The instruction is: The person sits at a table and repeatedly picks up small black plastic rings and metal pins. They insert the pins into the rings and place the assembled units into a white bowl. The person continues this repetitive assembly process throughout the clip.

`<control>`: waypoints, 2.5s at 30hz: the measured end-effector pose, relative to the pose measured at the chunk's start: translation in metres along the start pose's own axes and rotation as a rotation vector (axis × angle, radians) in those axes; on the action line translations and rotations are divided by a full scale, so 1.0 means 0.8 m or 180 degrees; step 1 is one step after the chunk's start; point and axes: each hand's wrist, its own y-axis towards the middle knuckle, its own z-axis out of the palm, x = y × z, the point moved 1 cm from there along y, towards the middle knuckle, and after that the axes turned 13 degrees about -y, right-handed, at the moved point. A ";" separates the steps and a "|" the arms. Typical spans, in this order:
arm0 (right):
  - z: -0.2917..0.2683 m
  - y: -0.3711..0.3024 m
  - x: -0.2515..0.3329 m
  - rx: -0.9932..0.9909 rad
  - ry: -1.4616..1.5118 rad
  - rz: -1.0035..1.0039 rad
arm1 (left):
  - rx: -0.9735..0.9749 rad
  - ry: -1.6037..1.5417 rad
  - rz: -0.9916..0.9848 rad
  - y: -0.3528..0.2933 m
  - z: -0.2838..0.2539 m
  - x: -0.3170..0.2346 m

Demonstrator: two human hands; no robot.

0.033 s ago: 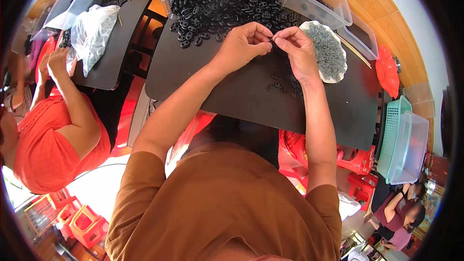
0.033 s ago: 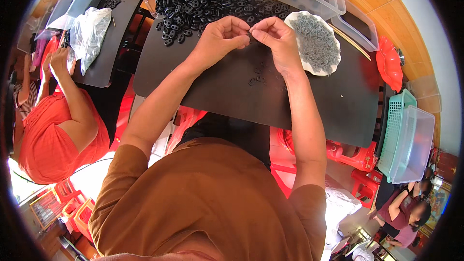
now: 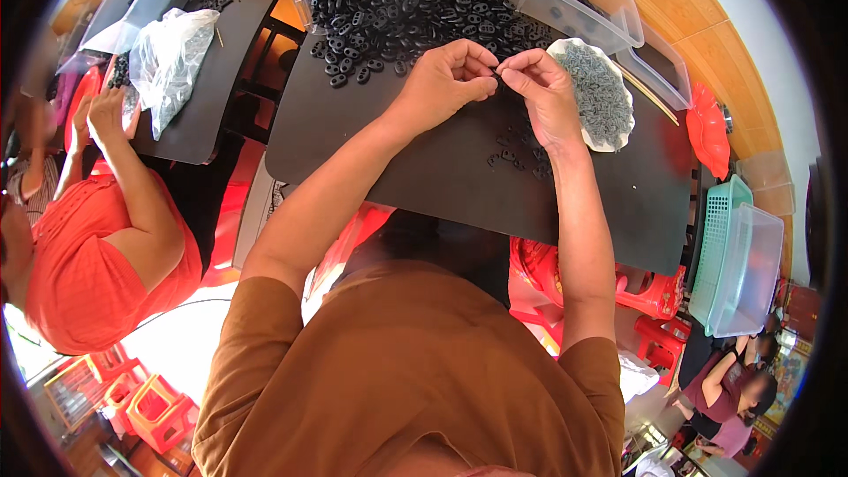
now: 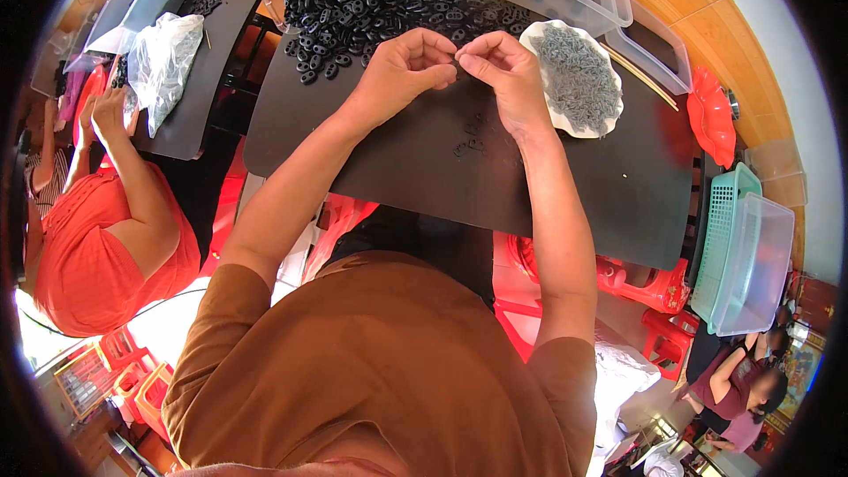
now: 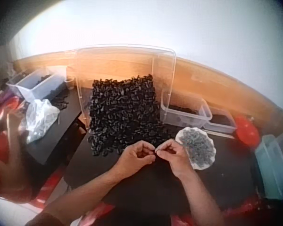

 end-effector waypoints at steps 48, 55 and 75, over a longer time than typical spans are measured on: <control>0.010 -0.009 0.041 0.0291 -0.2736 -0.0312 | 0.0072 0.0586 0.0128 -0.001 -0.003 0.008; 0.006 -0.009 0.040 0.0384 -0.2663 -0.0063 | 0.0121 0.0722 0.0041 -0.001 -0.002 0.006; 0.010 -0.013 0.049 0.0503 -0.2871 -0.0503 | 0.0185 0.0705 0.0017 0.000 -0.003 0.010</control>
